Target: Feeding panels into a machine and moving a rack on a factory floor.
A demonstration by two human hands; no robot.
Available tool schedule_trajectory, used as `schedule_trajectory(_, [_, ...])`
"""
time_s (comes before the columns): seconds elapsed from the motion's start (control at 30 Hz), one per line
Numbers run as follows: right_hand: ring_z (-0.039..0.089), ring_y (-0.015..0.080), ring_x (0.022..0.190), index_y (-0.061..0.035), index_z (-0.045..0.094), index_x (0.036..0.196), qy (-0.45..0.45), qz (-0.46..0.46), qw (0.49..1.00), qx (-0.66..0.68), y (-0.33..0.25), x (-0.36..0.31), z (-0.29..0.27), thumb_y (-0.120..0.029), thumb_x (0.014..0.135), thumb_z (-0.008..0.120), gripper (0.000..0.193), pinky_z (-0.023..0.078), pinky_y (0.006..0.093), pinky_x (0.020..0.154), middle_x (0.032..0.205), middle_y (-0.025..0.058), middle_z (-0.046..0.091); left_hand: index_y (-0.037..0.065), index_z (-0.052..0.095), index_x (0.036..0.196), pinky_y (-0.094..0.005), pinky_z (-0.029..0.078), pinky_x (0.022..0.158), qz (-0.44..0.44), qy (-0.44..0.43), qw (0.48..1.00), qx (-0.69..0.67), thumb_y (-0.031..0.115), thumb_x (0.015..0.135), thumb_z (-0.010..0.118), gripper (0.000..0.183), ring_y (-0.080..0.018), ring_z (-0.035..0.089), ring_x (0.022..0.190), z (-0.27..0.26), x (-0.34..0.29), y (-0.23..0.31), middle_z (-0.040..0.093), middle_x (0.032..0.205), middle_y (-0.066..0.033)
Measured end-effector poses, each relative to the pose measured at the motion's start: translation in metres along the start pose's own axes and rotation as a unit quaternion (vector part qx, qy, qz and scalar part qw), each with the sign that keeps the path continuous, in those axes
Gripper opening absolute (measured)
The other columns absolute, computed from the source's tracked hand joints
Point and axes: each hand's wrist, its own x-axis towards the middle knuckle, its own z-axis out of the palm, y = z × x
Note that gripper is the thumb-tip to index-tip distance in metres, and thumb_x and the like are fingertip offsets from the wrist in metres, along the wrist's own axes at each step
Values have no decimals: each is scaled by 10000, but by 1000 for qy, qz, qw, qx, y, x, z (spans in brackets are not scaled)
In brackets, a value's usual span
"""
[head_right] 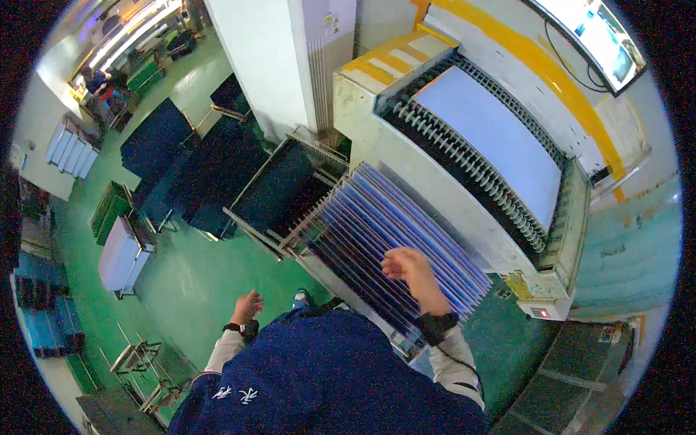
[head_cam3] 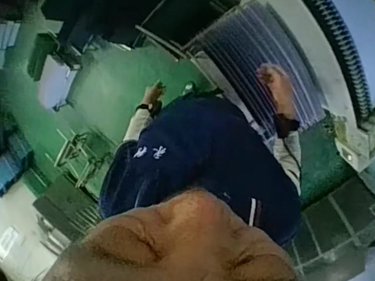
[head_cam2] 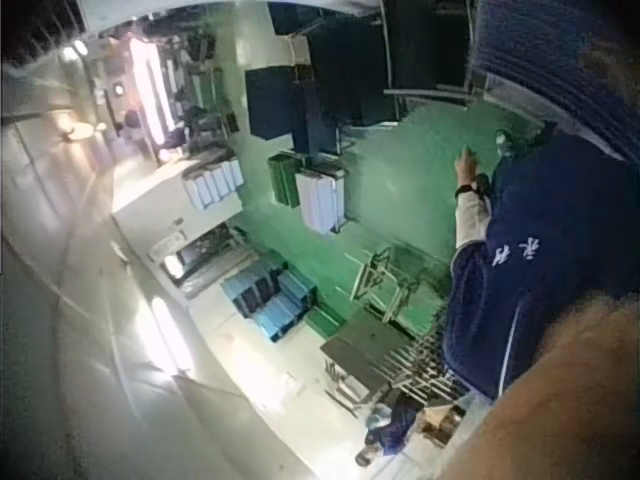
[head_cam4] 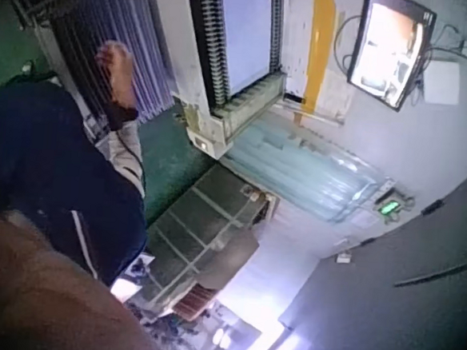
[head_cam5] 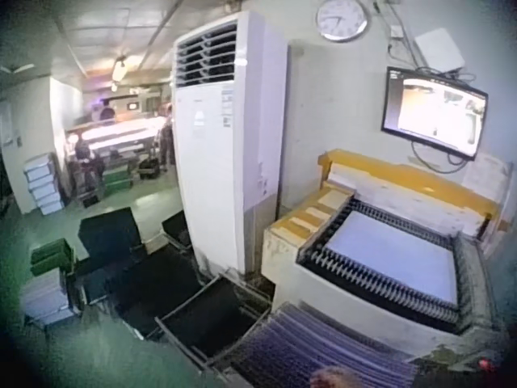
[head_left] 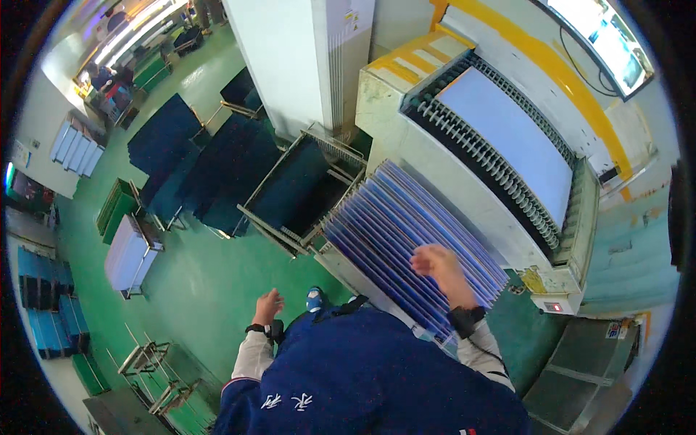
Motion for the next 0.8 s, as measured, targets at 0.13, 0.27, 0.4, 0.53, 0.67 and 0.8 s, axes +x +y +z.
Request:
schedule_trajectory(0.13, [629, 174, 798, -2, 602, 1013, -62, -15, 980, -189, 59, -5, 38, -228, 865, 558, 273, 503, 284, 680, 906, 100, 656, -12, 552, 994, -282, 434, 472, 7, 4, 1000, 14, 338, 858, 562, 376, -179, 583, 591, -11, 4, -1, 616, 823, -104])
schedule_trajectory(0.27, [625, 248, 863, -13, 597, 1049, -11, -146, 898, -414, 101, -8, 63, -225, 800, 606, 327, 486, 346, 749, 951, 129, 647, 13, 538, 1033, -294, 462, 502, -1, -3, 1000, 24, 358, 865, 554, 384, -193, 603, 644, -31, 2, -2, 620, 864, -95])
schedule_trajectory(0.4, [558, 322, 985, -32, 594, 1055, 1, -153, 857, -493, 102, -21, 83, -224, 779, 592, 337, 434, 396, 852, 1040, 164, 595, 9, 554, 968, -284, 439, 470, -15, 31, 999, 19, 337, 851, 566, 348, -174, 593, 591, -45, -9, 5, 621, 774, -83])
schedule_trajectory(0.53, [538, 341, 969, -26, 562, 1089, 22, -195, 812, -550, 111, -26, 95, -213, 764, 611, 378, 434, 416, 832, 1025, 172, 572, 17, 555, 948, -285, 443, 469, -20, 38, 999, 6, 336, 844, 569, 336, -170, 592, 576, -65, -9, 1, 622, 751, -81])
schedule_trajectory(0.67, [512, 358, 951, -17, 524, 1127, 47, -247, 769, -588, 122, -29, 102, -190, 744, 626, 433, 429, 429, 819, 1017, 176, 544, 18, 556, 938, -280, 446, 467, -17, 23, 1000, 8, 349, 842, 570, 345, -167, 587, 566, -78, -9, 0, 623, 758, -85])
schedule_trajectory(0.8, [496, 362, 963, -13, 504, 1146, 78, -264, 727, -629, 125, -34, 114, -184, 728, 635, 470, 420, 430, 827, 1052, 167, 518, 22, 558, 943, -274, 444, 470, -10, 4, 1000, 4, 358, 844, 571, 350, -160, 581, 566, -93, -2, -4, 617, 753, -78])
